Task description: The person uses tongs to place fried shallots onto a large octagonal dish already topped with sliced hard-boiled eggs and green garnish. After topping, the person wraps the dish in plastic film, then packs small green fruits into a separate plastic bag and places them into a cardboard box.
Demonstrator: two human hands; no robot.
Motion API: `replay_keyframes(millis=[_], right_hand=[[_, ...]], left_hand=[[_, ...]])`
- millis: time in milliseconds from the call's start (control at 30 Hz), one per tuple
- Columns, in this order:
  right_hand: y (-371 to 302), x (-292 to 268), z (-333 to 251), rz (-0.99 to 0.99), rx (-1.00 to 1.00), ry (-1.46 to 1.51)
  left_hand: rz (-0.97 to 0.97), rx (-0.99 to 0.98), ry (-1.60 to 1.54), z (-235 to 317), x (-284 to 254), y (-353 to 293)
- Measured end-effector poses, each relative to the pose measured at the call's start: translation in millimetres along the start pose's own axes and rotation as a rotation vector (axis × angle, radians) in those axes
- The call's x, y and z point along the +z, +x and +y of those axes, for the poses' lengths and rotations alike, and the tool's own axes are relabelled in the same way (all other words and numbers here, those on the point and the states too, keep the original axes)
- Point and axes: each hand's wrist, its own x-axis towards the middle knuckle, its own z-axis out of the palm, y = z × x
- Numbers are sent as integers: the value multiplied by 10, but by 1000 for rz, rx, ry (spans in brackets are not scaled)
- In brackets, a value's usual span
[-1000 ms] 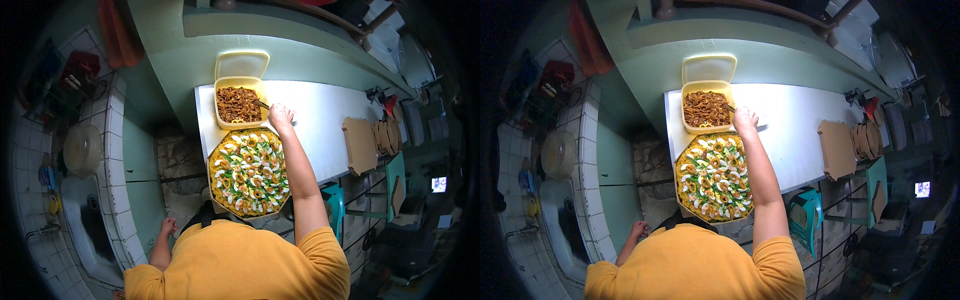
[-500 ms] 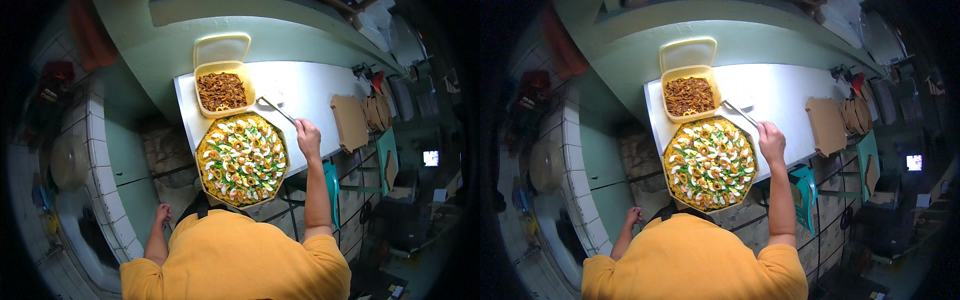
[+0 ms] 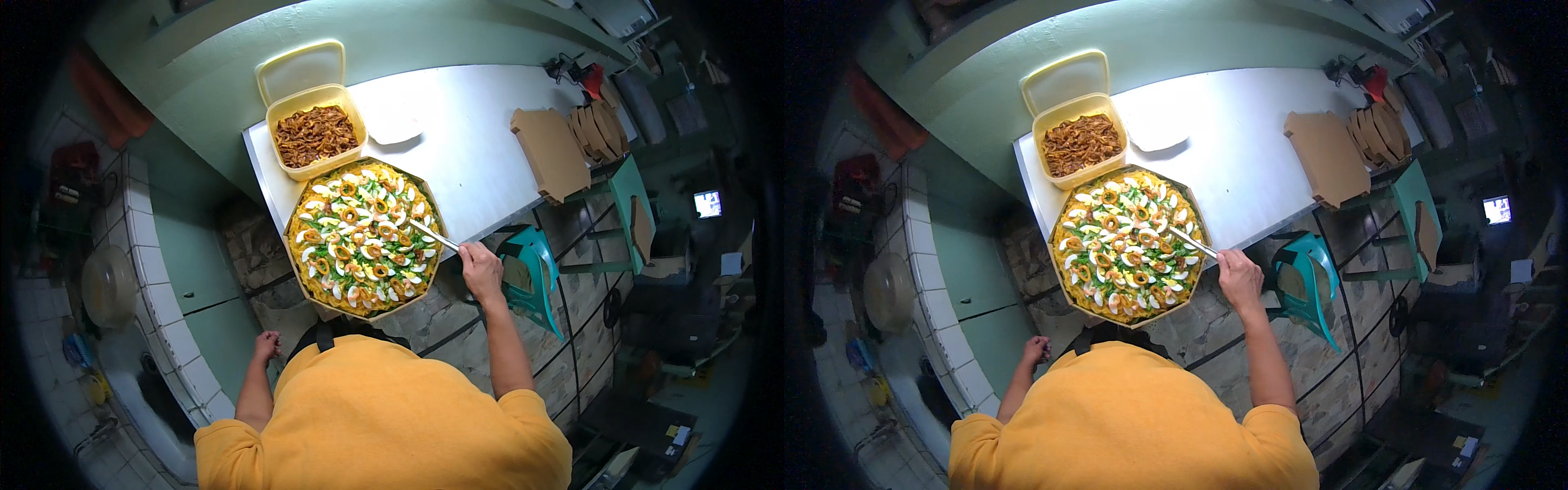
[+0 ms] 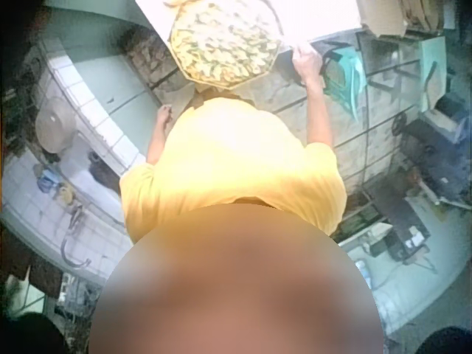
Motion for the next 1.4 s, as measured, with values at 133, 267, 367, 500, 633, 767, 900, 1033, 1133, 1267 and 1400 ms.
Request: replay_keyframes(millis=[133, 267, 367, 500, 633, 767, 900, 1033, 1133, 1267, 1400], right_hand=[[14, 124, -64, 85, -48, 6], [62, 202, -115, 52, -83, -41], [108, 155, -135, 92, -105, -45], [197, -50, -86, 246, -115, -3], [243, -237, 0, 352, -109, -7], [200, -271, 38, 338, -109, -2], [142, -158, 0, 279, -114, 13], [129, 32, -96, 130, -134, -23], [134, 111, -147, 76, -155, -100], [152, 89, -174, 68, -113, -138], [263, 134, -255, 69, -141, -82]], left_hand=[[23, -20, 4, -50, 45, -88], [41, -56, 10, -113, 78, -157], [29, -36, -36, -151, 72, -161], [27, -6, -39, -186, 40, -134], [31, -15, -43, -207, 10, -142], [49, -62, -29, -208, 5, -174], [34, -18, -40, -198, 27, -181], [30, 4, -20, -187, 46, -168], [32, 16, -19, -171, 45, -160], [50, -24, -27, -161, 29, -167], [33, -8, -22, -210, 28, -201]])
